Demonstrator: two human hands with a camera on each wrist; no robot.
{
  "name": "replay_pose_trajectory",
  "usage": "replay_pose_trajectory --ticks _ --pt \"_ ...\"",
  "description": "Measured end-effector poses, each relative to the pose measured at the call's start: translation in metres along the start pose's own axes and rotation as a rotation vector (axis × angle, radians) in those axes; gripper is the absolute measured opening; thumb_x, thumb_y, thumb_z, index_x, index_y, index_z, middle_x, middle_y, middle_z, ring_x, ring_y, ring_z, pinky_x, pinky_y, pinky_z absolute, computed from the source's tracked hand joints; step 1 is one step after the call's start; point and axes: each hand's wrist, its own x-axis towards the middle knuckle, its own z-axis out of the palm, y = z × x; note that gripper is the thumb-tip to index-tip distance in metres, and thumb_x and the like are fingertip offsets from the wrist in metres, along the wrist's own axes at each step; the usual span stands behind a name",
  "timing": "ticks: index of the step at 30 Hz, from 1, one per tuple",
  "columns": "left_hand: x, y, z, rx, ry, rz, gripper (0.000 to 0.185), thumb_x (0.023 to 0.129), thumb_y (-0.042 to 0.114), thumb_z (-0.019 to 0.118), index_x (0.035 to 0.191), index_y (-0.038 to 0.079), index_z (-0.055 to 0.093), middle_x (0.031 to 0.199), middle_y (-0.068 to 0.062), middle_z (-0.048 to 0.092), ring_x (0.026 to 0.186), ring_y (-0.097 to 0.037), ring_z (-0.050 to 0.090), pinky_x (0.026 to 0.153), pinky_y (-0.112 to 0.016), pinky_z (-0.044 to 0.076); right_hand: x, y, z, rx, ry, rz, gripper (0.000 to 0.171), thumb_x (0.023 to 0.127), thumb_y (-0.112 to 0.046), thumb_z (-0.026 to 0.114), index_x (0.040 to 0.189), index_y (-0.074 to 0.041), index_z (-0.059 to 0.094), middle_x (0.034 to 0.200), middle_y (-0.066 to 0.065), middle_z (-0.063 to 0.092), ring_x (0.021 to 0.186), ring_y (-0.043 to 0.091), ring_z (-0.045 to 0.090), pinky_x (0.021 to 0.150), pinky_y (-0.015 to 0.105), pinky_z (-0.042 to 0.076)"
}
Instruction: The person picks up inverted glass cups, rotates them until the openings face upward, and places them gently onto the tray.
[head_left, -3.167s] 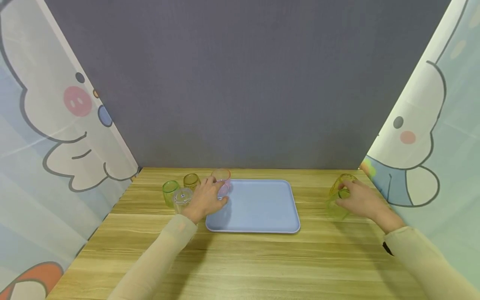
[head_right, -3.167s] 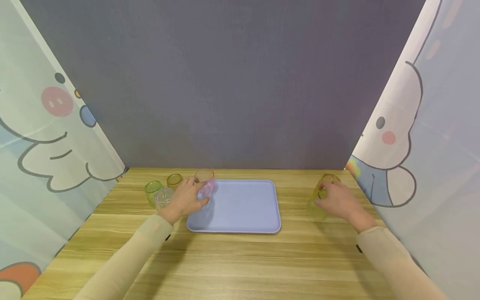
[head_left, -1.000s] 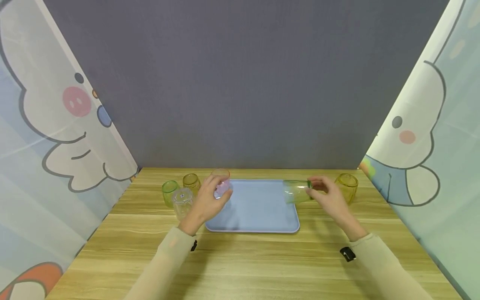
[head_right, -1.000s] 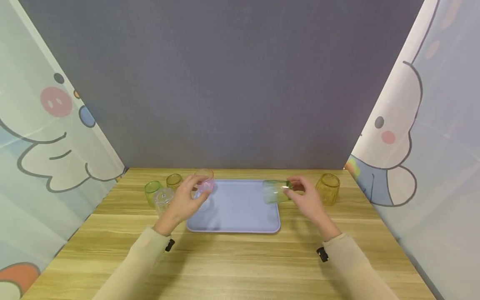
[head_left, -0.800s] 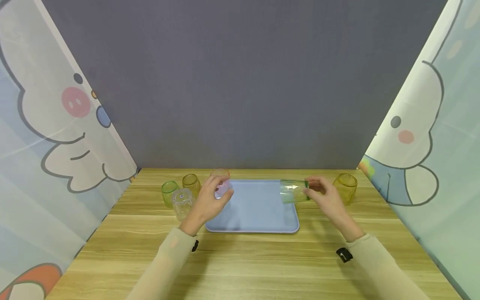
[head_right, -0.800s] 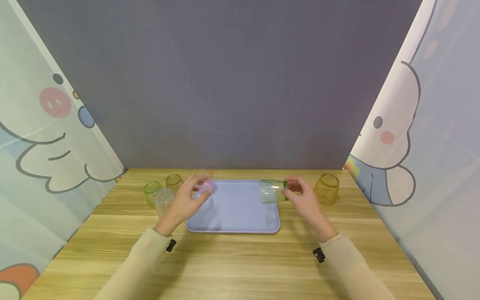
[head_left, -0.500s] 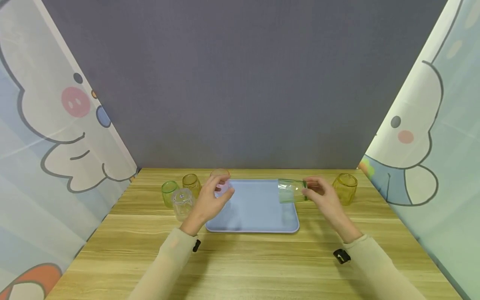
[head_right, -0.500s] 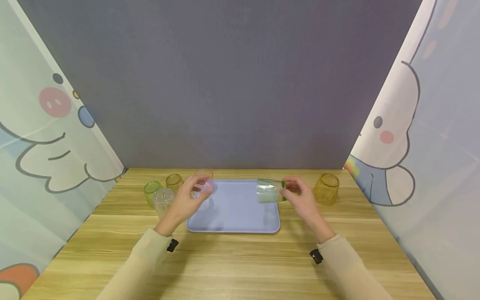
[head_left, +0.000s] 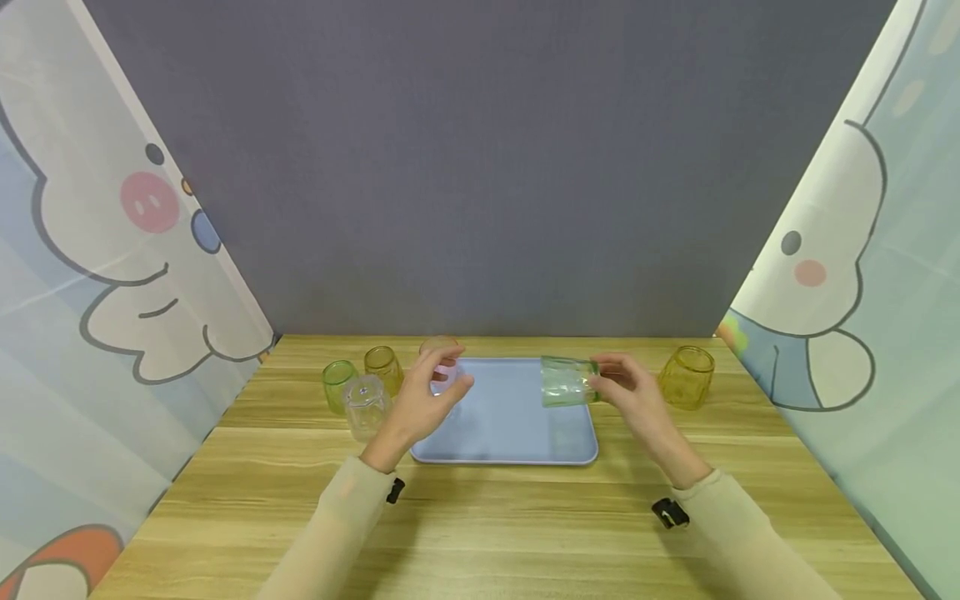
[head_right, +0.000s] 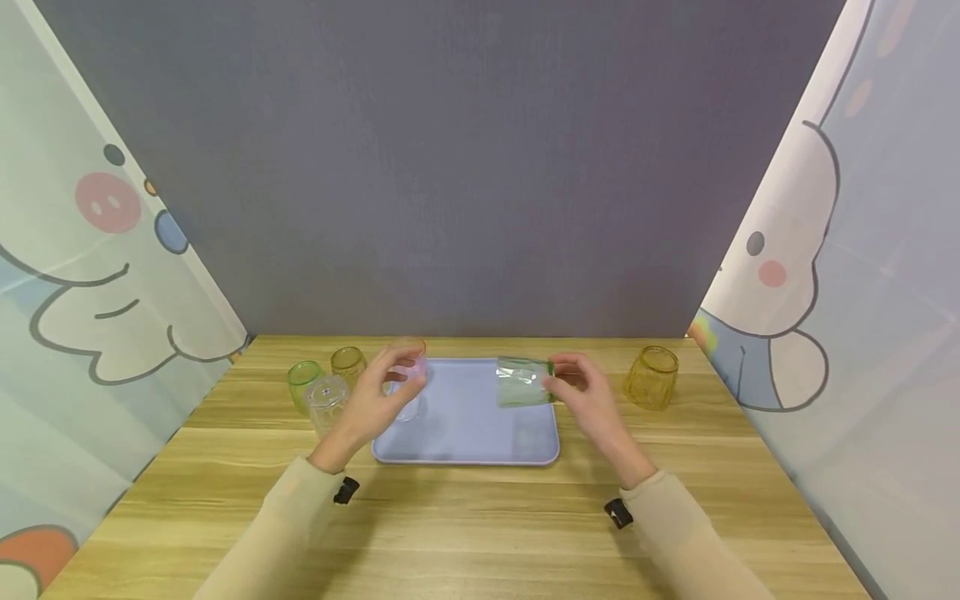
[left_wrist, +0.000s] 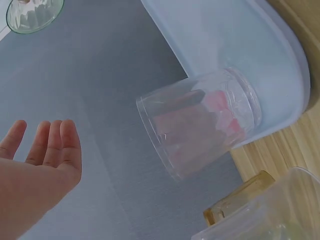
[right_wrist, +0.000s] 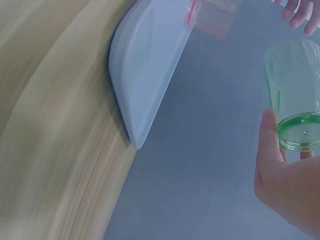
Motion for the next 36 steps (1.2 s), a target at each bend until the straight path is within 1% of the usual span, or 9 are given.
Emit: replay_pose_trajectory --ticks 4,9,18,22,26,32,36 --pt "0.000 0.001 0.000 0.004 -0.002 -0.001 0.047 0.099 0.031 0.068 0.140 0.011 0.057 0.135 -0.007 0.055 0.118 -0.025 0.054 0.098 -0.048 0.048 0.002 0.000 0.004 0.023 -0.003 0.008 0.042 0.100 -0.017 0.065 0.134 0.004 0.054 0.124 0.016 0.057 0.108 0.011 0.059 0.089 0.024 0.053" --pt "0.000 0.004 0.000 -0.017 -0.006 -0.003 0.047 0.098 0.030 0.068 0.141 0.011 0.057 0.135 -0.008 0.055 0.118 -0.025 0.054 0.099 -0.048 0.048 0.003 -0.001 0.011 0.062 0.002 0.010 0.040 0.099 -0.015 0.065 0.132 0.005 0.055 0.122 0.013 0.057 0.107 0.012 0.059 0.090 0.024 0.053" --pt "-0.001 0.006 0.004 -0.065 -0.019 -0.025 0.047 0.098 0.029 0.068 0.141 0.013 0.057 0.133 -0.007 0.057 0.118 -0.025 0.055 0.101 -0.047 0.048 0.000 -0.005 0.022 0.108 0.001 0.001 0.039 0.099 -0.010 0.063 0.133 0.007 0.053 0.124 0.020 0.056 0.106 0.011 0.059 0.089 0.025 0.054" --pt "-0.001 0.005 0.008 -0.091 -0.025 -0.007 0.047 0.098 0.026 0.068 0.142 0.011 0.057 0.135 -0.007 0.058 0.120 -0.025 0.055 0.100 -0.046 0.049 -0.001 -0.005 0.027 0.119 -0.005 0.001 0.039 0.099 -0.010 0.063 0.133 0.006 0.054 0.125 0.020 0.055 0.105 0.011 0.059 0.087 0.025 0.053" --pt "-0.001 0.005 0.011 -0.120 -0.041 0.025 0.050 0.098 0.024 0.068 0.143 0.009 0.054 0.138 -0.009 0.056 0.123 -0.026 0.053 0.101 -0.047 0.048 -0.001 -0.006 0.031 0.128 -0.019 0.005 0.040 0.099 -0.011 0.063 0.134 0.005 0.054 0.127 0.019 0.055 0.106 0.012 0.058 0.087 0.027 0.052" --pt "-0.002 0.008 0.014 -0.152 -0.069 0.013 0.051 0.099 0.025 0.068 0.145 0.011 0.052 0.140 -0.009 0.054 0.126 -0.026 0.051 0.104 -0.047 0.046 -0.002 -0.008 0.034 0.124 -0.038 -0.004 0.040 0.098 -0.011 0.063 0.133 0.006 0.054 0.127 0.022 0.055 0.107 0.013 0.058 0.089 0.027 0.052" --pt "-0.002 0.009 0.015 -0.178 -0.079 0.018 0.052 0.099 0.023 0.068 0.146 0.010 0.051 0.140 -0.010 0.053 0.127 -0.030 0.050 0.104 -0.048 0.046 -0.002 -0.008 0.036 0.128 -0.047 -0.006 0.040 0.099 -0.011 0.063 0.133 0.005 0.054 0.127 0.023 0.055 0.107 0.013 0.059 0.089 0.028 0.053"
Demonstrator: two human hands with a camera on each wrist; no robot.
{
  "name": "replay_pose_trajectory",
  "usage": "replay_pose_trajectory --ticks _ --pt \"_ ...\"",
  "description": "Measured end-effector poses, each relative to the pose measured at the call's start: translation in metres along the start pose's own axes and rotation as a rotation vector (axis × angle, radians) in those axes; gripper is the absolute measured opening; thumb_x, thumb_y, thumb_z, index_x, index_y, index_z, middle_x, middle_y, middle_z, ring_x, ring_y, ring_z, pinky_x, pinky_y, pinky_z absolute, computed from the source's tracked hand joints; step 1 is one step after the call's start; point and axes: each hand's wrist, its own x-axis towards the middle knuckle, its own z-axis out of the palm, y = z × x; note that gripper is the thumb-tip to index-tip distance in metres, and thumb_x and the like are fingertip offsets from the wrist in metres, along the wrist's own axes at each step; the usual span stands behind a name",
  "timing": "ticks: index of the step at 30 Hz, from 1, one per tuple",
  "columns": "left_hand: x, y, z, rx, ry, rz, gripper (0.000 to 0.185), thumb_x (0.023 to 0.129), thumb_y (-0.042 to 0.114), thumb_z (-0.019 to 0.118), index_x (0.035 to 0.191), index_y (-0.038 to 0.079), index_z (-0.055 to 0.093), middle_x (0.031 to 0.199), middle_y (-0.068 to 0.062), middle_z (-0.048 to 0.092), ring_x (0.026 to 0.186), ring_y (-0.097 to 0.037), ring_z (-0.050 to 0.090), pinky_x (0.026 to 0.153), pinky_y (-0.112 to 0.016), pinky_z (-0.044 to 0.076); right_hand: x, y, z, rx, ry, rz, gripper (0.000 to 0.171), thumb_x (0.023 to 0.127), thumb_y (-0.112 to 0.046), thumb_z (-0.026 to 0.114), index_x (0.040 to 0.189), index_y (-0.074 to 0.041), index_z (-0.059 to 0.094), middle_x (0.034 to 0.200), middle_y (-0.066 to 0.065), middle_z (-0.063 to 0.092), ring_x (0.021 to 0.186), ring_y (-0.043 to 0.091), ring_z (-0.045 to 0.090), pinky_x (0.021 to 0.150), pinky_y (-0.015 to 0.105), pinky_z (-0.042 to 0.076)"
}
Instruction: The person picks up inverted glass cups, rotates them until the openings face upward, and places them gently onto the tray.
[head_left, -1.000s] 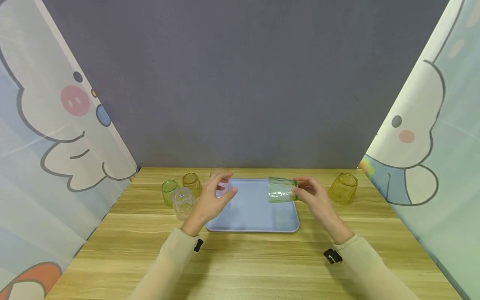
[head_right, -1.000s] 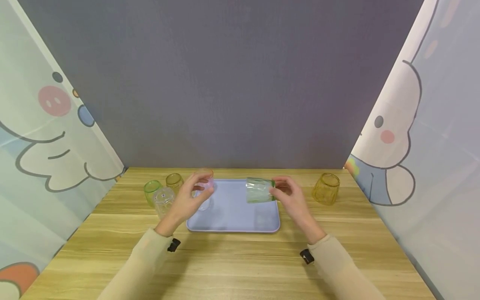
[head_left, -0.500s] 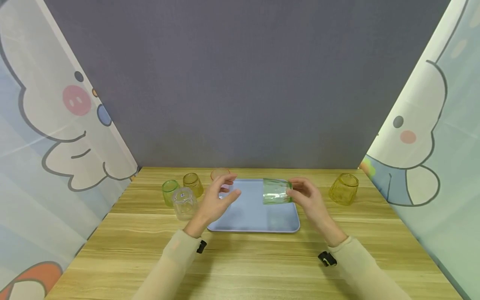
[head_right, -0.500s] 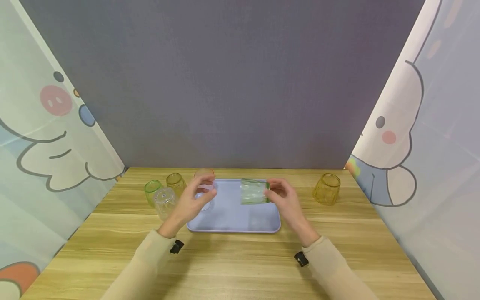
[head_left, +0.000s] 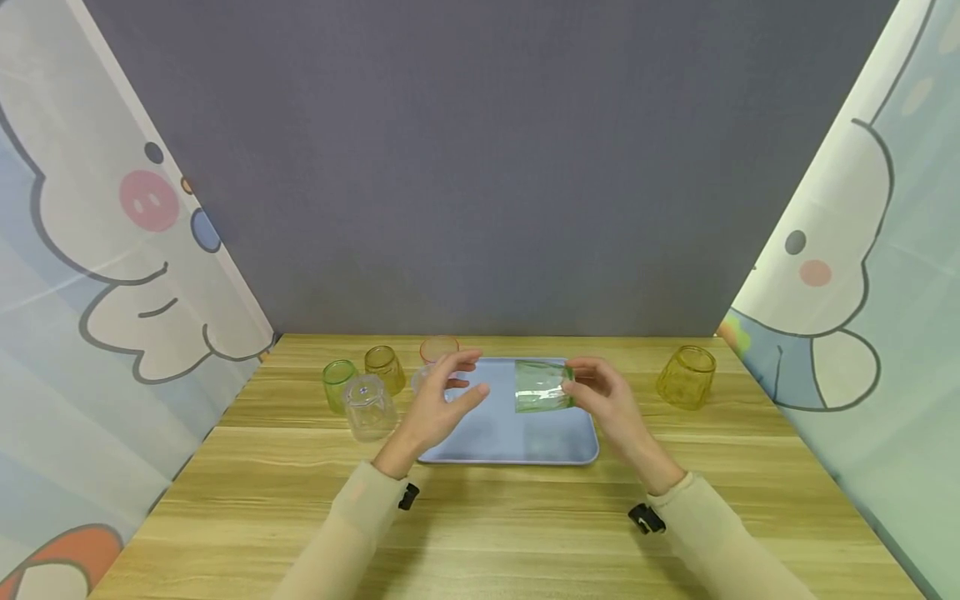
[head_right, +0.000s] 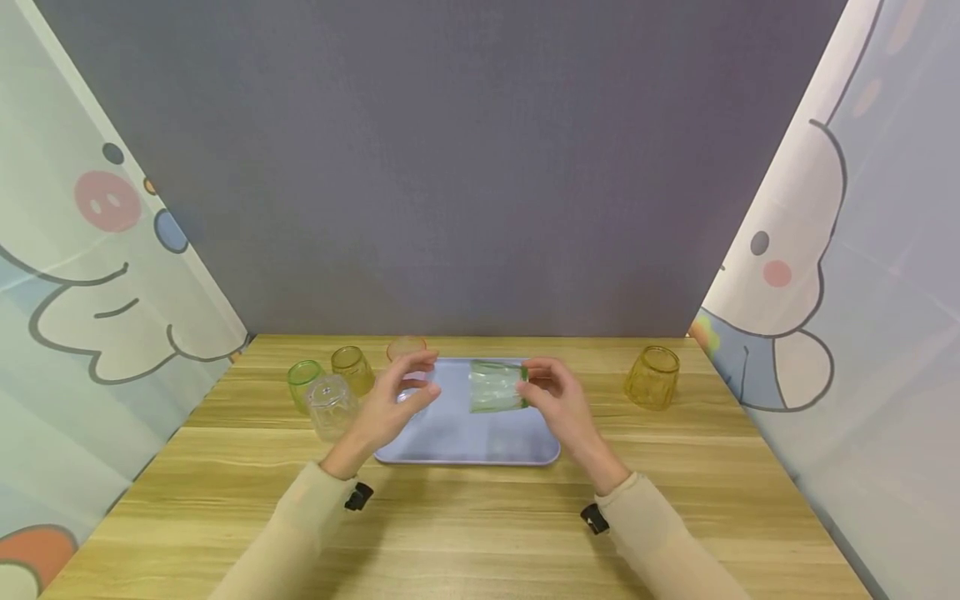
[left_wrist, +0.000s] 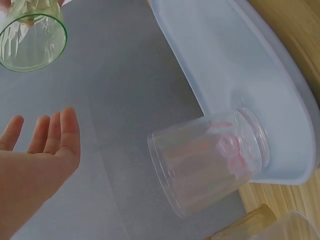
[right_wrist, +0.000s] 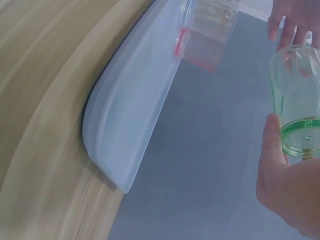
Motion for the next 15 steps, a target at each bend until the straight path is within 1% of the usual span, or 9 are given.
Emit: replay_pose_trajectory --ticks 3,9,15 --pt "-0.0004 -0.0001 0.0024 -0.016 -0.009 0.007 0.051 0.099 0.020 0.067 0.146 0.009 0.051 0.142 -0.011 0.052 0.128 -0.032 0.050 0.104 -0.050 0.045 -0.0006 0.0005 0.0019 0.002 -0.004 0.003 0.039 0.099 -0.011 0.063 0.133 0.005 0.054 0.127 0.023 0.056 0.107 0.013 0.059 0.089 0.029 0.053" --pt "-0.0017 -0.0023 0.0082 -0.023 -0.020 -0.014 0.050 0.098 0.021 0.068 0.144 0.012 0.053 0.144 -0.008 0.052 0.127 -0.026 0.050 0.103 -0.048 0.046 -0.0020 -0.0001 0.0056 0.003 -0.007 -0.001 0.039 0.098 -0.012 0.064 0.133 0.004 0.055 0.125 0.022 0.057 0.106 0.014 0.060 0.090 0.030 0.053" --pt "-0.0027 -0.0026 0.0107 -0.040 -0.020 -0.011 0.051 0.098 0.023 0.068 0.144 0.008 0.053 0.144 -0.010 0.051 0.128 -0.032 0.050 0.102 -0.049 0.047 -0.0020 0.0015 0.0103 0.038 -0.011 -0.017 0.038 0.098 -0.009 0.063 0.131 0.007 0.054 0.119 0.017 0.057 0.103 0.013 0.060 0.088 0.029 0.054"
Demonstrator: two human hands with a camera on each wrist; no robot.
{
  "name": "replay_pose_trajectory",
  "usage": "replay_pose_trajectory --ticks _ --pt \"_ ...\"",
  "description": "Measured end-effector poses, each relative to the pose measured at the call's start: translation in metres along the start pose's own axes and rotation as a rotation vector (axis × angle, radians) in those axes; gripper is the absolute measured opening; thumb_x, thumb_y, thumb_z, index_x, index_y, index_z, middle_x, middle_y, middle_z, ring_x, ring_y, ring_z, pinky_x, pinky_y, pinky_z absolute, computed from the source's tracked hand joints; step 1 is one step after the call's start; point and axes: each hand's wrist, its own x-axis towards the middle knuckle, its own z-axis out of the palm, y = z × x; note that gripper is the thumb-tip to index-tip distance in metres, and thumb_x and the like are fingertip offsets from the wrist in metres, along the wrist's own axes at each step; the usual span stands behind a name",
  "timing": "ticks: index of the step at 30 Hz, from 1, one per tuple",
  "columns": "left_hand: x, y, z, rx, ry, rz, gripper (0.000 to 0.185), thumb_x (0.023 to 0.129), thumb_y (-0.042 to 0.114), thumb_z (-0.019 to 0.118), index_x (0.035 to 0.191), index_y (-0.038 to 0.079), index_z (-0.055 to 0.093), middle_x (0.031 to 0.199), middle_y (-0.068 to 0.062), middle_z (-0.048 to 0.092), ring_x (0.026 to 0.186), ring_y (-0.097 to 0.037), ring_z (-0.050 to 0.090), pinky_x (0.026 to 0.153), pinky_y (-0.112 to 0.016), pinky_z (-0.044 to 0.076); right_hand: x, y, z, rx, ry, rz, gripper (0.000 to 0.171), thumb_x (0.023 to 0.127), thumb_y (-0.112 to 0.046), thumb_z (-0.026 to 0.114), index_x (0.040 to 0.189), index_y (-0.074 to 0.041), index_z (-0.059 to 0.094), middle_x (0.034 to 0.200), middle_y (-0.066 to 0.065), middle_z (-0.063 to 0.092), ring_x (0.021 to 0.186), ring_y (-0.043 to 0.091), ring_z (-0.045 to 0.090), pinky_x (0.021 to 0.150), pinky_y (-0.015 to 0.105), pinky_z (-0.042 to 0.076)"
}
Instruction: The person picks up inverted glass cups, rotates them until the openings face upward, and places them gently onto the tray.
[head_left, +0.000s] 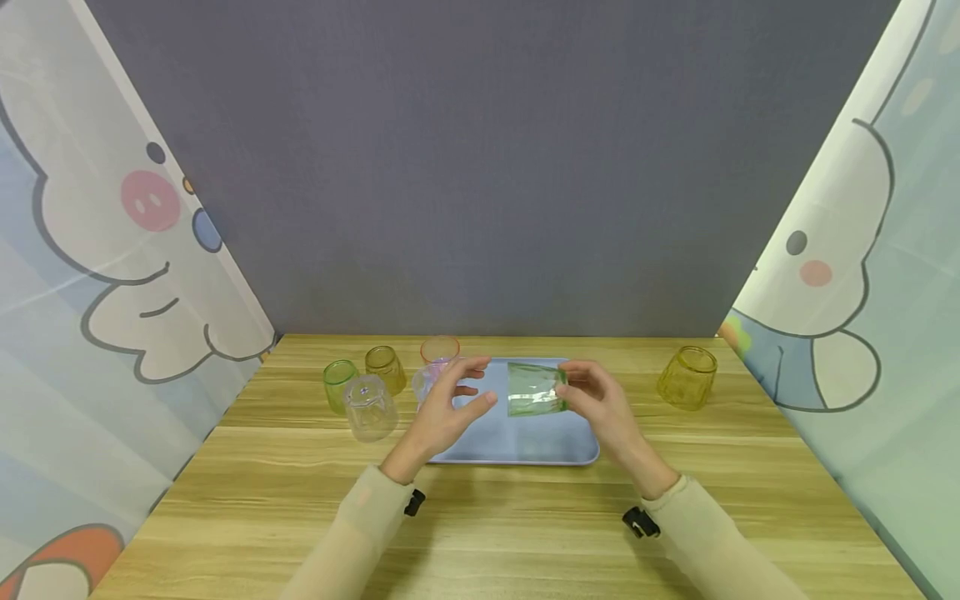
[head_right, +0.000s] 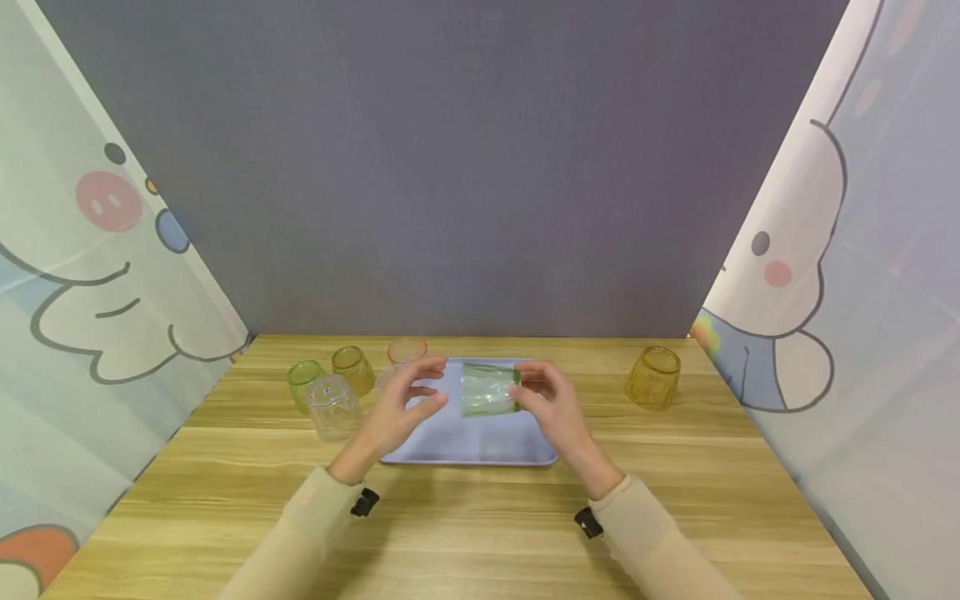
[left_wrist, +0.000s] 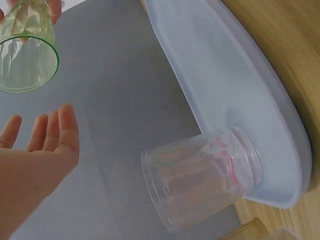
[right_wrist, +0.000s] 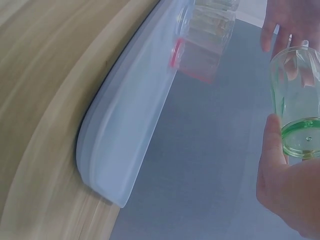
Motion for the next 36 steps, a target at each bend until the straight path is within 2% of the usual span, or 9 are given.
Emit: replay_pose_trajectory --ticks 6,11,18,27,36 --pt "0.000 -0.001 0.002 -0.019 -0.007 0.011 0.054 0.098 0.020 0.068 0.145 0.003 0.050 0.146 -0.016 0.050 0.129 -0.038 0.049 0.101 -0.050 0.048 0.000 0.000 0.005 0.021 -0.009 -0.004 0.037 0.097 -0.008 0.064 0.130 0.007 0.056 0.116 0.015 0.058 0.102 0.014 0.060 0.087 0.030 0.055" --pt "-0.001 -0.002 0.005 -0.043 -0.021 0.018 0.053 0.098 0.019 0.067 0.146 0.005 0.049 0.145 -0.015 0.050 0.128 -0.042 0.048 0.101 -0.048 0.048 -0.002 0.000 0.009 0.023 -0.017 0.005 0.037 0.097 -0.009 0.064 0.130 0.007 0.056 0.117 0.016 0.057 0.103 0.015 0.060 0.088 0.031 0.055" --pt "-0.002 -0.004 0.009 -0.061 -0.050 -0.019 0.055 0.098 0.020 0.067 0.148 0.013 0.048 0.147 -0.008 0.048 0.130 -0.036 0.048 0.103 -0.048 0.047 -0.004 -0.001 0.013 0.042 -0.024 0.022 0.038 0.098 -0.011 0.064 0.131 0.006 0.055 0.118 0.016 0.057 0.103 0.016 0.061 0.089 0.033 0.054" --pt "-0.003 -0.002 0.011 -0.123 -0.059 -0.038 0.059 0.096 0.019 0.069 0.150 0.013 0.045 0.148 -0.015 0.045 0.128 -0.029 0.048 0.101 -0.044 0.050 -0.003 0.004 0.017 0.131 -0.055 0.010 0.038 0.098 -0.006 0.062 0.130 0.010 0.052 0.118 0.020 0.056 0.101 0.017 0.061 0.086 0.031 0.057" --pt "-0.003 -0.005 0.011 -0.129 -0.036 -0.045 0.056 0.095 0.018 0.071 0.147 0.014 0.050 0.143 -0.008 0.050 0.124 -0.028 0.051 0.097 -0.040 0.052 -0.003 0.005 0.018 0.140 -0.075 0.014 0.038 0.100 -0.009 0.061 0.131 0.010 0.051 0.118 0.020 0.054 0.101 0.017 0.060 0.086 0.031 0.057"
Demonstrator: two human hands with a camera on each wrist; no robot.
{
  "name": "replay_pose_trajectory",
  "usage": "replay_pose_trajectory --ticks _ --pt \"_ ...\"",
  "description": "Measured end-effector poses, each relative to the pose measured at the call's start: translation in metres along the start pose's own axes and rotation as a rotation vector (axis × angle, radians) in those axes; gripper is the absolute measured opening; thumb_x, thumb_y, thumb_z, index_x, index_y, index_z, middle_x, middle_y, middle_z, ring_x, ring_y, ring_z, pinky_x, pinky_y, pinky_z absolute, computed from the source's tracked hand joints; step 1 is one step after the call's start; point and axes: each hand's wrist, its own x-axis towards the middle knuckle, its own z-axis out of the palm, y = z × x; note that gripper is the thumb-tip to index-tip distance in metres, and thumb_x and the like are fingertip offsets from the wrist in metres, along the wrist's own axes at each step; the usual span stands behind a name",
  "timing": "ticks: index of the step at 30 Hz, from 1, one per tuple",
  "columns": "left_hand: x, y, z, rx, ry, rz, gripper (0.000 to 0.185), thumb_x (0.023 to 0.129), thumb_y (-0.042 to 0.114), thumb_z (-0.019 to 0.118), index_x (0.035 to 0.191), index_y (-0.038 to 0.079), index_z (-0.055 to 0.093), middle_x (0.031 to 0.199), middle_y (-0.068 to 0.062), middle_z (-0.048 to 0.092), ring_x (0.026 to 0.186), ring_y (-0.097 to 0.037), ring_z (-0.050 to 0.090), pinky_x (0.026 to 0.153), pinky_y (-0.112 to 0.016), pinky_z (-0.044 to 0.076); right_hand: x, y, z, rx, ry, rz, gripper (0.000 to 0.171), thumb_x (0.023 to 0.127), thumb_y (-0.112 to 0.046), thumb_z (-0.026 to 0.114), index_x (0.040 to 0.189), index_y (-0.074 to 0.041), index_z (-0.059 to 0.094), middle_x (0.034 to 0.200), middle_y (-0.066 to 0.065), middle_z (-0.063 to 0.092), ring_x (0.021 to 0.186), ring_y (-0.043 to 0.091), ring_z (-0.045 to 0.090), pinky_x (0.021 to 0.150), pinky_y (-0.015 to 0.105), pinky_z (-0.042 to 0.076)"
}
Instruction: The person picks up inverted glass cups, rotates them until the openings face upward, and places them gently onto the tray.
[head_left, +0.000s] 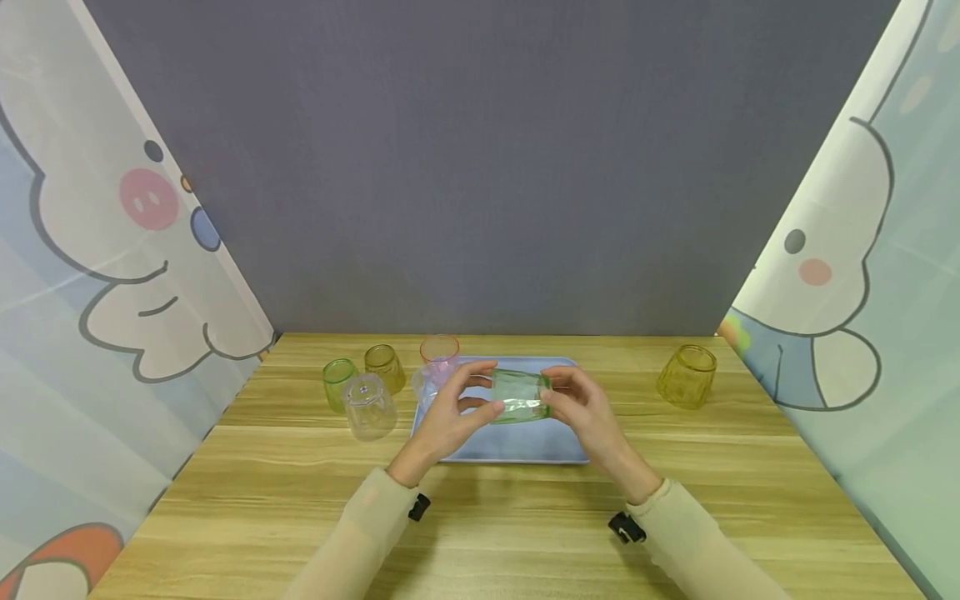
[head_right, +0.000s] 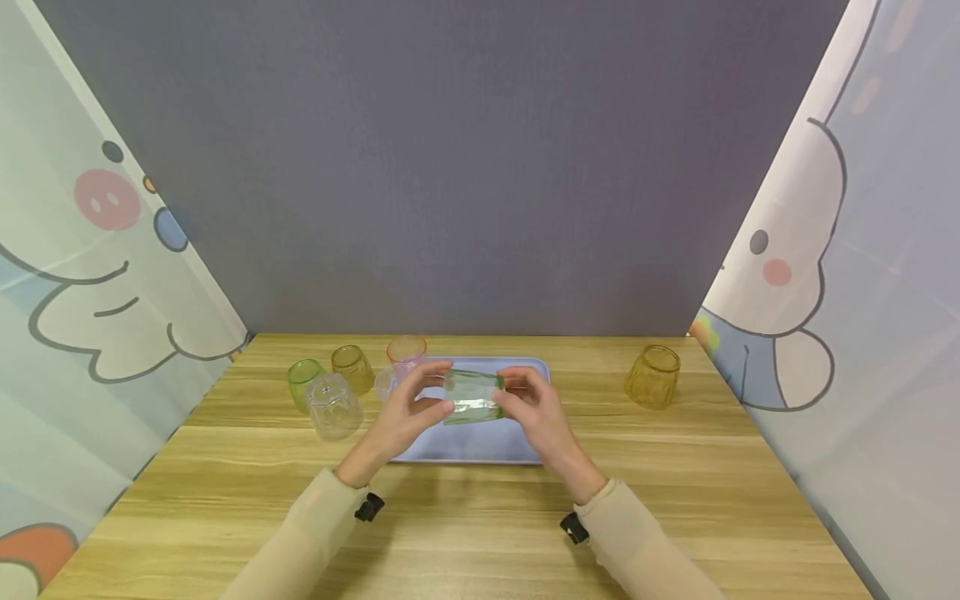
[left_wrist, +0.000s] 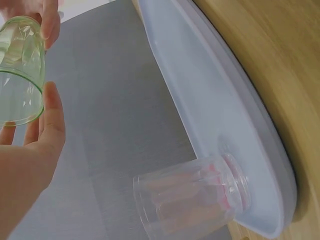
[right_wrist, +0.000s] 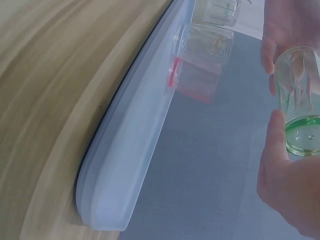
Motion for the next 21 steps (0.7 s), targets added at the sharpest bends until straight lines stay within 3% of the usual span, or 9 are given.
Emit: replay_pose_trajectory --ticks 12,21 --pt "0.001 0.001 -0.001 -0.027 0.036 0.018 0.051 0.093 0.014 0.072 0.141 0.009 0.054 0.138 -0.010 0.053 0.120 -0.029 0.052 0.093 -0.038 0.055 0.000 -0.004 -0.002 -0.066 -0.027 0.011 0.040 0.100 -0.013 0.061 0.134 0.005 0.052 0.121 0.018 0.055 0.106 0.019 0.058 0.087 0.032 0.055" --pt "0.005 0.009 -0.006 0.007 0.040 0.053 0.053 0.092 0.012 0.072 0.141 0.001 0.053 0.136 -0.015 0.054 0.119 -0.033 0.053 0.091 -0.040 0.056 0.002 -0.010 -0.011 -0.116 -0.092 -0.038 0.042 0.101 -0.011 0.059 0.136 0.009 0.048 0.122 0.026 0.055 0.106 0.017 0.060 0.090 0.032 0.056"
